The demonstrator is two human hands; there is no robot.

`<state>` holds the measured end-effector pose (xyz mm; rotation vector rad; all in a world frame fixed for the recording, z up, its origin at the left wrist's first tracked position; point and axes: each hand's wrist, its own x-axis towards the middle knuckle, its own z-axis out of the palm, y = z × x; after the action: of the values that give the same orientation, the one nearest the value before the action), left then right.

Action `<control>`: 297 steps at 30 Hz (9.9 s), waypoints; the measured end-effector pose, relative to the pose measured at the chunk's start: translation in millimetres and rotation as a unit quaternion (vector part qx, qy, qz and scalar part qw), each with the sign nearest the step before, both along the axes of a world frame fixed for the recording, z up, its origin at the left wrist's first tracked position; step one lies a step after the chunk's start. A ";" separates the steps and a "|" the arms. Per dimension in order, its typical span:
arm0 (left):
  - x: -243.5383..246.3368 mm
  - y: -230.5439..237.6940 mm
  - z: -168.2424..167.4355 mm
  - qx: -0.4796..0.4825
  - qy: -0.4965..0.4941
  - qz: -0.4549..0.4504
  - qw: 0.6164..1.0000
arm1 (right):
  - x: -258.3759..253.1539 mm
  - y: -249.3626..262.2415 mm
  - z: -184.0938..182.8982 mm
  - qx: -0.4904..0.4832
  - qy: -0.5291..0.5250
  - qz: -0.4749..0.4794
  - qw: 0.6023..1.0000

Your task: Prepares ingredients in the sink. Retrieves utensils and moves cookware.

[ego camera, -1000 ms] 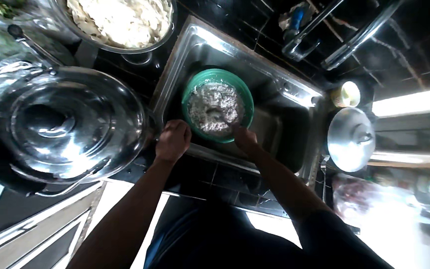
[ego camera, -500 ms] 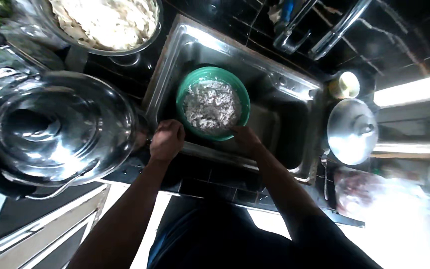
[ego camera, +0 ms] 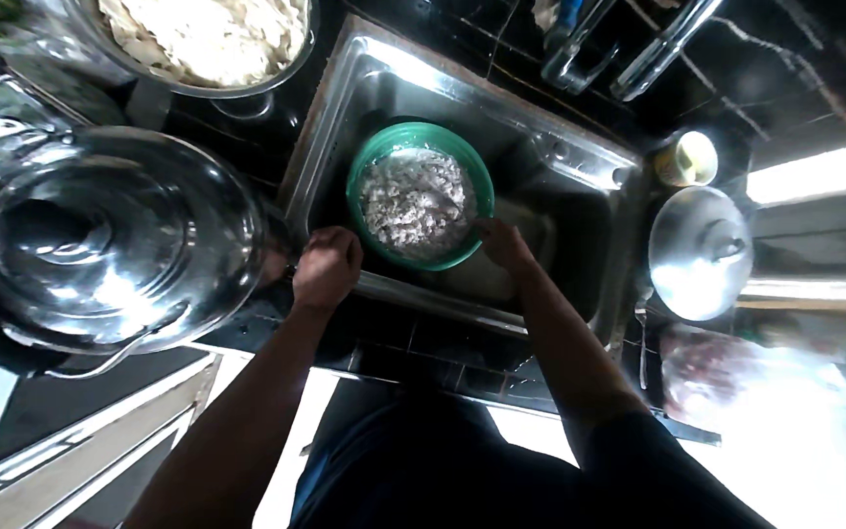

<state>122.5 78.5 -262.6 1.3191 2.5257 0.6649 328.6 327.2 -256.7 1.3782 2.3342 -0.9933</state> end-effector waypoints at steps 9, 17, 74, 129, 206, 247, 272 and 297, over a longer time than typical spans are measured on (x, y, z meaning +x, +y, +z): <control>-0.3 0.8 3.5 0.011 -0.013 0.005 1.000 | -9.0 17.9 6.6 0.012 0.036 0.007 0.999; -0.2 2.5 7.6 0.005 -0.012 0.004 1.000 | -19.7 20.4 -5.0 0.022 -0.080 0.000 0.997; 32.9 -3.0 24.5 -0.127 -0.077 0.048 0.988 | -75.9 -18.9 -61.9 -0.013 -0.132 0.019 0.991; 31.0 -5.0 20.5 -0.070 -0.076 0.055 0.993 | -93.9 15.6 -50.6 -0.039 0.035 -0.011 0.999; 33.5 -7.0 11.7 -0.024 -0.046 0.062 0.997 | -111.7 -14.9 -76.1 -0.038 -0.053 0.163 0.984; 34.0 -8.4 5.5 -0.009 -0.032 0.077 0.996 | -67.5 -26.7 -44.6 0.096 0.155 0.065 0.981; 34.6 -6.9 8.1 -0.020 -0.037 0.092 0.995 | -60.3 -19.2 -49.1 -0.090 0.252 -0.111 0.957; 37.7 -4.6 7.0 -0.028 -0.027 0.125 0.991 | -59.4 -10.4 -34.8 0.199 0.201 0.068 0.957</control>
<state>160.2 73.9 -255.6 0.9614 2.6680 0.6616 269.2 316.8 -291.5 1.2011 3.0217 -0.8589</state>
